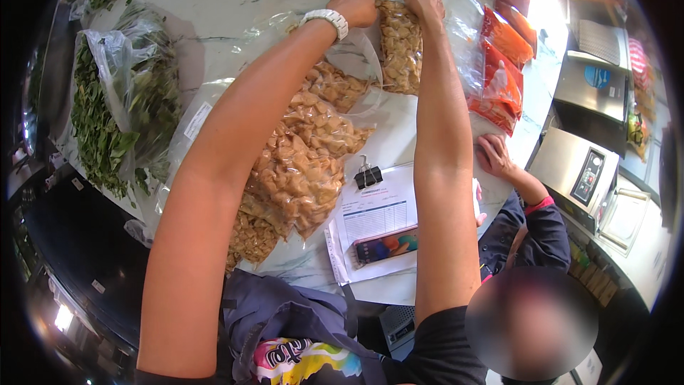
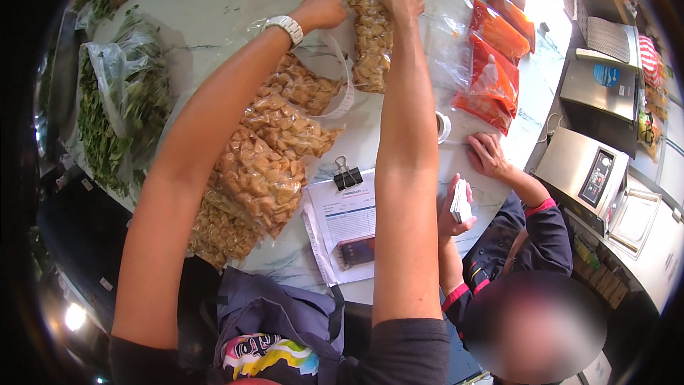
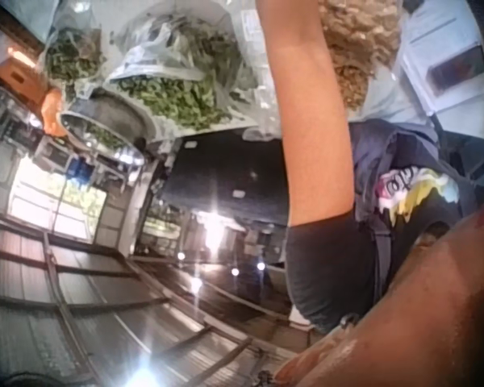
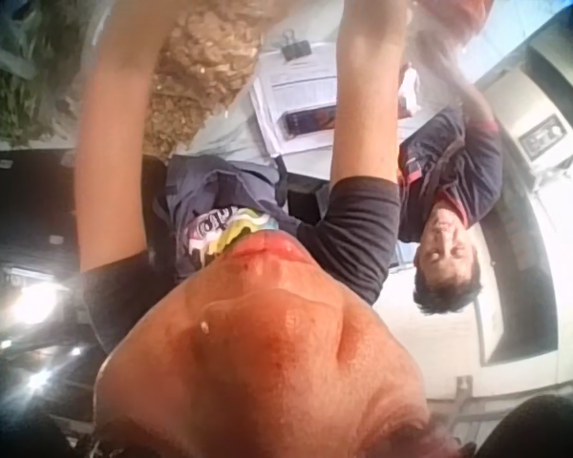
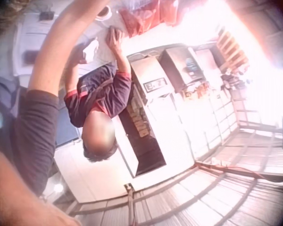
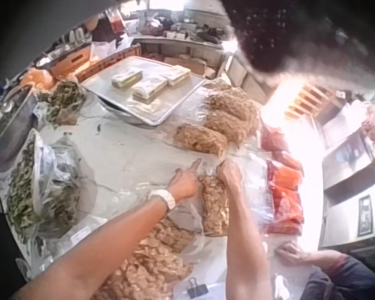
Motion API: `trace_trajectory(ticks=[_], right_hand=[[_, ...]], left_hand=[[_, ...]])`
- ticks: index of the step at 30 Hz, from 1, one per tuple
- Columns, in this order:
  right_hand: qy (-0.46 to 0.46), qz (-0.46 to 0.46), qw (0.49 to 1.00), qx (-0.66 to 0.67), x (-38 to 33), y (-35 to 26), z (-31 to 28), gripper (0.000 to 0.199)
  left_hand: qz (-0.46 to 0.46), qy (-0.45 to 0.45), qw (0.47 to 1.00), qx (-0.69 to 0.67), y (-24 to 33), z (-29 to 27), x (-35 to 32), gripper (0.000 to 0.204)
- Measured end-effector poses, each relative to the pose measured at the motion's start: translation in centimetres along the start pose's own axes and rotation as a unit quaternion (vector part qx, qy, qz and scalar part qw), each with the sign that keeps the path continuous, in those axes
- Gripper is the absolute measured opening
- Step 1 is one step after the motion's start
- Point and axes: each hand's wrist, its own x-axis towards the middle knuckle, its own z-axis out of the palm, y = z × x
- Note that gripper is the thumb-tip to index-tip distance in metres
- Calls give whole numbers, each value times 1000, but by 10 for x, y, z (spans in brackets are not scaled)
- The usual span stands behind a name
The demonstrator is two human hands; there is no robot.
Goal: The person writes on a receipt, tears off labels, and sticks them onto plastic bags containing food items. They handle multiple bags one at a time, placing labels on each and arranging them on the counter.
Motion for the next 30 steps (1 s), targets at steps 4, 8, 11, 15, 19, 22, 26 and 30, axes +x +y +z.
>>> trace_trajectory(ticks=[4,8,11,15,19,22,26,30], right_hand=[[36,-23,999,34,-4,2,2,39],[55,-29,997,41,-2,1,4,35],[88,-45,994,52,-4,2,8,32],[64,7,998,23,-3,-1,8,32],[165,-39,981,90,-20,-8,3,25],[203,-29,966,155,-26,0,-5,29],[211,-55,933,286,-53,25,-20,45],[78,-31,988,129,-133,17,-34,83]], left_hand=[[86,-29,986,143,5,-6,7,81],[122,-31,957,261,4,-2,15,75],[115,-38,947,296,3,3,21,69],[94,-23,959,265,-2,8,27,62],[66,-13,959,275,0,10,28,61],[88,-21,962,258,11,1,18,64],[51,-88,989,109,10,-38,-15,63],[35,47,998,1,-5,-90,-61,50]])
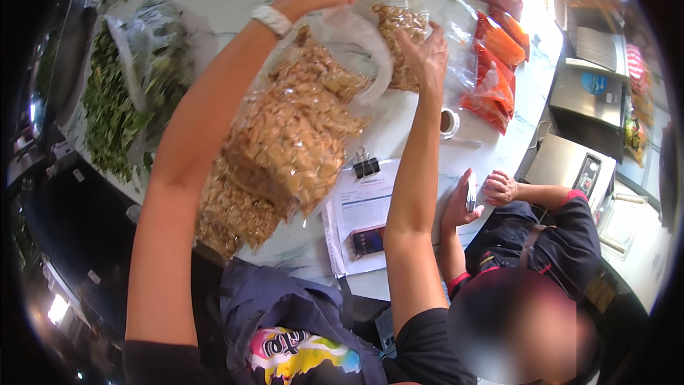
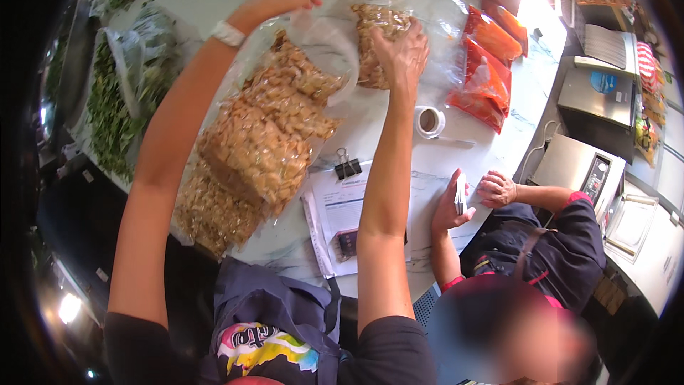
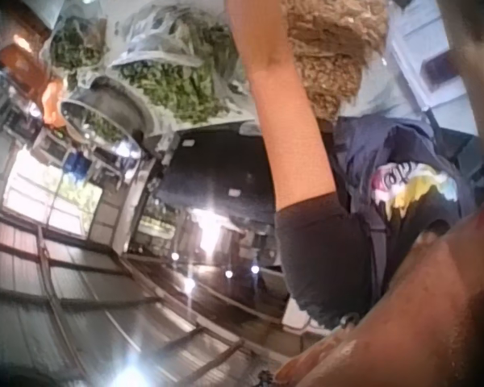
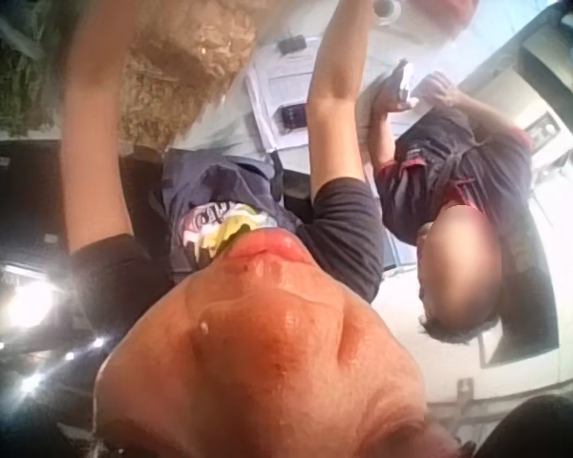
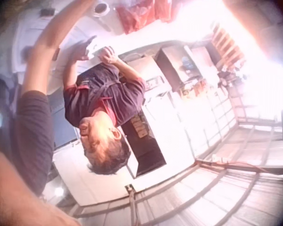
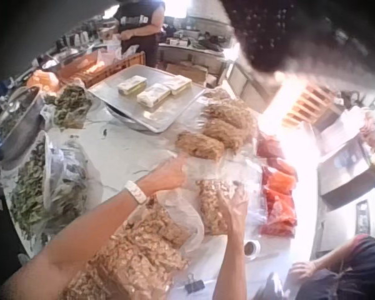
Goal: The person writes on a receipt, tears off labels, and sticks them onto plastic bags containing food items. They handle multiple bags one at a time, placing labels on each and arranging them on the counter.
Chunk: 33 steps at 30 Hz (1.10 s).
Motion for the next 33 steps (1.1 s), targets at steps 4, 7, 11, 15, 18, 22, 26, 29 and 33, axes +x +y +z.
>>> trace_trajectory(ticks=[4,7,11,15,18,22,26,29,33], right_hand=[[-61,2,995,-77,-35,9,14,115],[-59,-20,995,-78,-7,48,24,115],[-172,78,972,138,-37,-2,-25,108],[-257,126,907,310,-38,17,-56,103],[-261,41,903,340,-99,-32,-101,101],[-233,-84,950,190,-180,-81,-149,111],[-236,-242,924,178,-263,-121,-132,115],[-211,-301,927,75,-313,-141,-89,116],[-157,-322,931,-65,-350,-142,-43,116]], left_hand=[[60,104,875,-470,17,-77,-83,50],[97,257,782,-559,49,-136,-178,50],[-3,466,794,-392,38,-187,-319,61],[-28,514,810,-282,-1,-210,-436,67],[-100,521,804,-269,3,-201,-514,66],[-124,510,784,-331,5,-182,-551,66],[-103,473,781,-395,-2,-156,-558,66],[-96,436,780,-438,6,-144,-557,66],[-30,371,764,-527,11,-130,-543,62]])
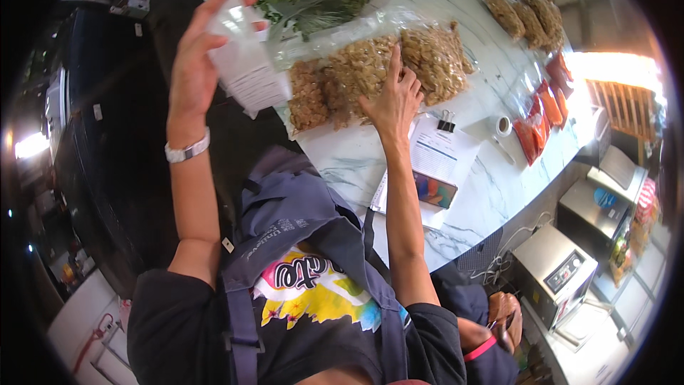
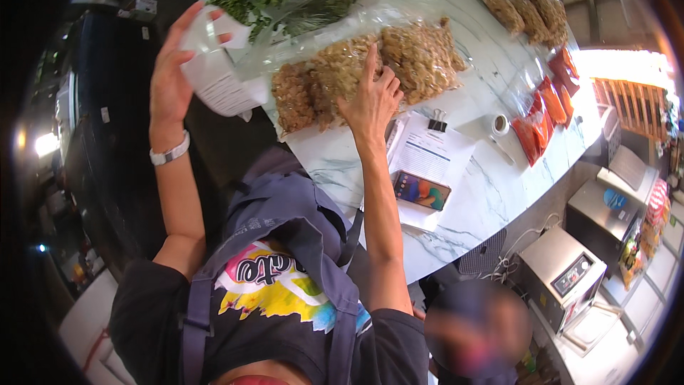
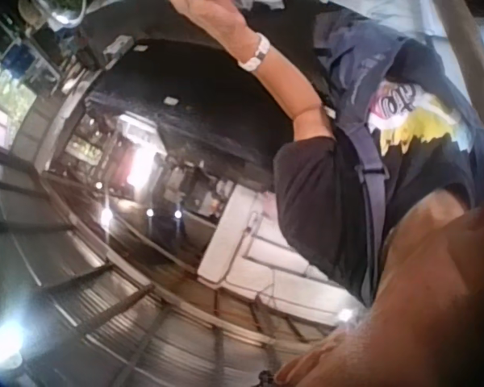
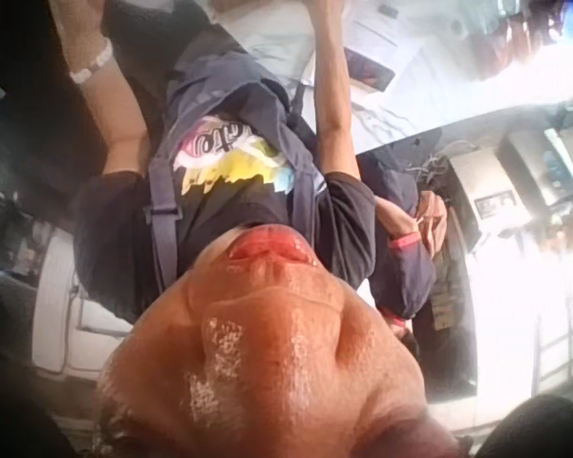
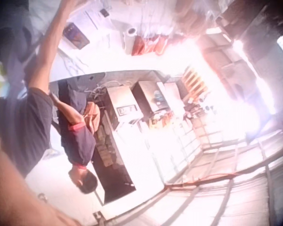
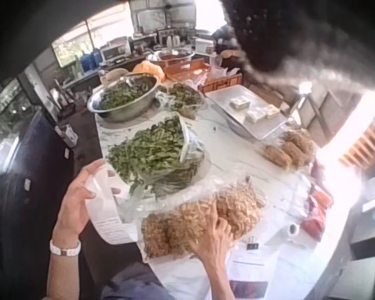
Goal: The person writes on a receipt, tears off labels, and sticks them onto plastic bags containing food items. They handle multiple bags one at a time, placing labels on each and arranging them on the counter.
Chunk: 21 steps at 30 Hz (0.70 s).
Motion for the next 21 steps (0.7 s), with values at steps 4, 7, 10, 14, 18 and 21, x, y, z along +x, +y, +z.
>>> trace_trajectory(ticks=[4,7,10,14,18,21], right_hand=[[67,-49,997,-9,-4,-4,-7,90],[93,-97,969,207,-6,-30,-50,46],[55,-147,884,441,-13,-60,-85,41],[83,-168,882,432,-16,-80,-92,38],[132,-109,884,435,-14,-78,-91,27],[189,-135,880,414,-10,-70,-89,23]], left_hand=[[0,-46,999,-7,-14,12,11,58],[-17,-54,998,-7,-14,22,13,59],[-28,-66,997,13,-15,39,19,65],[-15,-83,996,36,-17,58,30,64],[-9,-127,991,48,-18,74,40,65],[-14,-132,989,64,-23,82,41,64]])
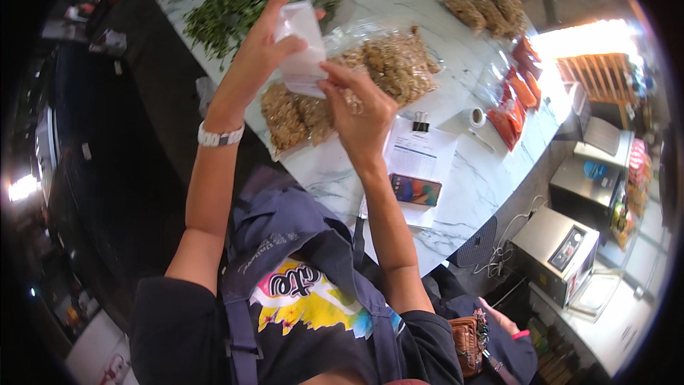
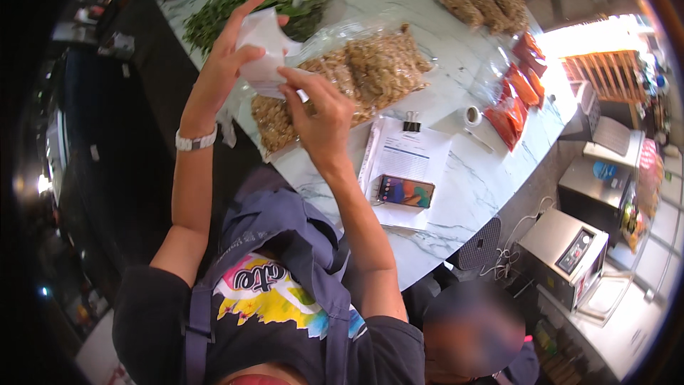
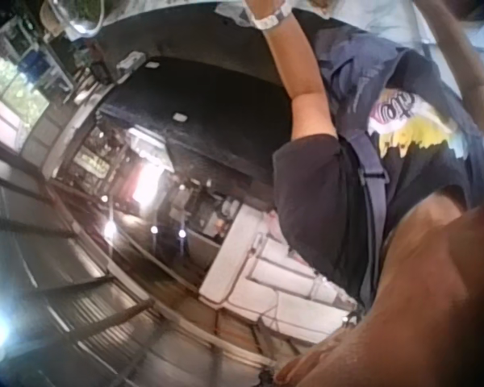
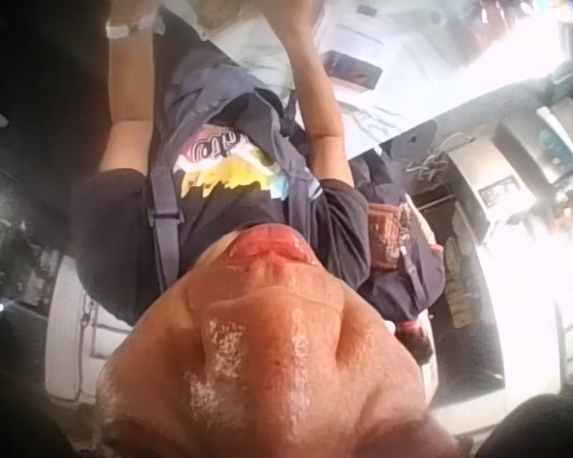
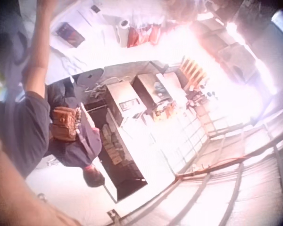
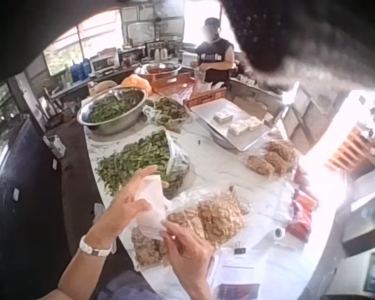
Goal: The person writes on a receipt, tears off labels, and sticks them onto plastic bags containing food items. They handle multiple bags one at a time, placing labels on each and arranging them on the counter.
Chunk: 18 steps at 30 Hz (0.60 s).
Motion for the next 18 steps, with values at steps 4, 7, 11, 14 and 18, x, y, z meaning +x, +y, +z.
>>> trace_trajectory(ticks=[4,7,11,14,18], right_hand=[[11,-42,998,-50,1,11,-7,21],[2,-47,997,-69,1,14,-13,20],[19,-40,996,-82,2,24,-19,17],[34,-39,994,-99,1,35,-25,16],[50,-47,992,-104,4,47,-32,17]], left_hand=[[-40,-28,996,76,-4,5,5,66],[-26,-22,986,165,-6,13,13,64],[-10,-33,984,175,-13,25,25,59],[15,-28,974,226,-18,34,33,56],[8,2,970,244,-24,45,44,51]])
